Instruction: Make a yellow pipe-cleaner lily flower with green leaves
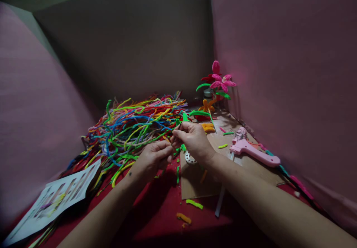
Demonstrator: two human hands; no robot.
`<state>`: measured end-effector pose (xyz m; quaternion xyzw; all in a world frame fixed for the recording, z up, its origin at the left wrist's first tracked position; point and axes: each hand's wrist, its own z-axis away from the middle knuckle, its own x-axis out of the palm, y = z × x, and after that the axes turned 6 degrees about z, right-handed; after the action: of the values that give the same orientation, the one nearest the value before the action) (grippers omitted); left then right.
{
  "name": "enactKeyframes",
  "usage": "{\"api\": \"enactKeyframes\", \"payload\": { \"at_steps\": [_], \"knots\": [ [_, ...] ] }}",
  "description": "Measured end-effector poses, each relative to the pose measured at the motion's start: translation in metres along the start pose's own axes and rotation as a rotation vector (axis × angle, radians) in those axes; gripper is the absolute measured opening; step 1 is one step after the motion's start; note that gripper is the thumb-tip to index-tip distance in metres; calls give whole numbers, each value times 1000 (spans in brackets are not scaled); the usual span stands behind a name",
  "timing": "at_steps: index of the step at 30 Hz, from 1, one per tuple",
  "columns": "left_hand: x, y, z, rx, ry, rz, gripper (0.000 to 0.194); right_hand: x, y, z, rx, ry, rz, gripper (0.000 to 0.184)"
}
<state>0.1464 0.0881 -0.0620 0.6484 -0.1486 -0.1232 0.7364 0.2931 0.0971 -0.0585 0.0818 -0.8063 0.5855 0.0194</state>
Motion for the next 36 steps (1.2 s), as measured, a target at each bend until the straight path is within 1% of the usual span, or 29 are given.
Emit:
{"api": "enactKeyframes", "payload": {
  "at_steps": [3,5,6,10,13,15,16,19,21,23,25,28,30,31,33,34,36],
  "knots": [
    [-5,1,-3,59,-76,54,25,-3,1,-4,55,0,-65,19],
    [-11,2,-4,28,-131,115,28,-6,3,-7,76,-5,-87,20],
    [-14,2,-5,4,-140,150,30,-7,3,-8,81,-4,-99,21],
    [-25,1,-8,-16,-108,225,33,-11,5,-10,107,-22,-141,21],
    [-27,-2,-9,14,-110,206,26,-11,6,-10,154,-46,-183,19],
    [-26,-3,-9,63,-111,186,19,-11,7,-10,180,-48,-230,17],
    [-25,-3,-9,102,-100,172,19,-11,8,-11,193,-46,-254,15],
    [-18,-2,-6,216,-59,120,30,-10,12,-12,244,-45,-320,12],
    [-11,-1,-3,293,-42,90,33,-10,14,-13,281,-43,-357,11],
    [-5,-1,0,378,-23,43,27,-9,16,-13,297,-40,-387,9],
    [-1,0,4,474,21,-32,17,-8,15,-13,308,-49,-400,7],
    [-3,3,7,625,148,-91,9,-8,14,-12,325,-67,-383,10],
    [-8,7,7,689,242,-26,6,-8,14,-12,325,-59,-348,13],
    [-10,8,7,693,283,23,6,-7,15,-12,316,-46,-330,14],
    [-16,11,5,646,329,140,9,-8,15,-13,298,-20,-302,15],
    [-18,12,4,609,333,201,11,-8,15,-13,291,-5,-292,15],
    [-24,13,0,537,305,331,15,-9,14,-13,285,31,-274,17]
  ]
}}
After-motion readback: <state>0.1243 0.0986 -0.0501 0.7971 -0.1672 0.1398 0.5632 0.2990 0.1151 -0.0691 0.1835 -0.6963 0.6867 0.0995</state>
